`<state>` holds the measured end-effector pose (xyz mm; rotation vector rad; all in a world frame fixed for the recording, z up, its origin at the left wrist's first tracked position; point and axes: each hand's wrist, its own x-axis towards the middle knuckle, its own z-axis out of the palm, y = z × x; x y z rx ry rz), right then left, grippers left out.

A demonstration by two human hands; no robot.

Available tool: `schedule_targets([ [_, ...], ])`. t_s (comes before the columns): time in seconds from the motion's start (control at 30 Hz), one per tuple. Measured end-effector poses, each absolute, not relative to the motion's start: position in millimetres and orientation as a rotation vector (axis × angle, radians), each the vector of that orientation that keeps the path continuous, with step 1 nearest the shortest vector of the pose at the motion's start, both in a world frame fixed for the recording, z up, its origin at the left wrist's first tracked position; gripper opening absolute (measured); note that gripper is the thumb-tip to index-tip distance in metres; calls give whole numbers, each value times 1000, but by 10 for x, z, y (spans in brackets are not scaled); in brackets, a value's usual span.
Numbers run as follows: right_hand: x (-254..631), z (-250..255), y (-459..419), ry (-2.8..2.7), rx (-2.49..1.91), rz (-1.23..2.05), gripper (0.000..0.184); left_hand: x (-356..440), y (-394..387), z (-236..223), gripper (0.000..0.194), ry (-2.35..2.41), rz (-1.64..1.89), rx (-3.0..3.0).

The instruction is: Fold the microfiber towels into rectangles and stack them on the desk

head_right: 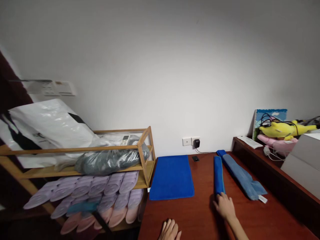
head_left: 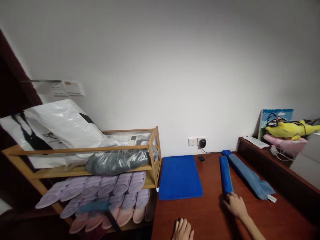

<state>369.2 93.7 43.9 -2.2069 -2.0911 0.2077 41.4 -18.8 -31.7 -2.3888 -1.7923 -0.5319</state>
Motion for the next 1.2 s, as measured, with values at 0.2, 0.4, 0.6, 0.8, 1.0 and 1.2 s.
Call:
schedule_targets([
  [0.2, 3224, 479, 230, -1976, -2186, 246, 48, 436, -306, 57, 28, -1864, -658, -2430],
  [0.4, 2780, 477, -340, -2107, -1811, 524, 40, 591, -498, 470, 44, -1865, -697, -2781],
  [0.6, 2850, 575, -200, -2065, -1955, 289, 65, 706, -760, 364, 61, -1883, -421, -3001],
  [0.8, 2857, 327, -237, -2298, -2023, -31, 70, 51, -904, 383, 72, -1928, -276, -2935],
  [1.0, 2578, 446, -492, -2338, -1813, 184, 41, -636, -876, 814, 50, -2234, -364, -2485],
  [1.2, 2302, 459, -703, -2023, -1720, 527, 43, -693, -370, 1287, 29, -2026, -522, -2564],
])
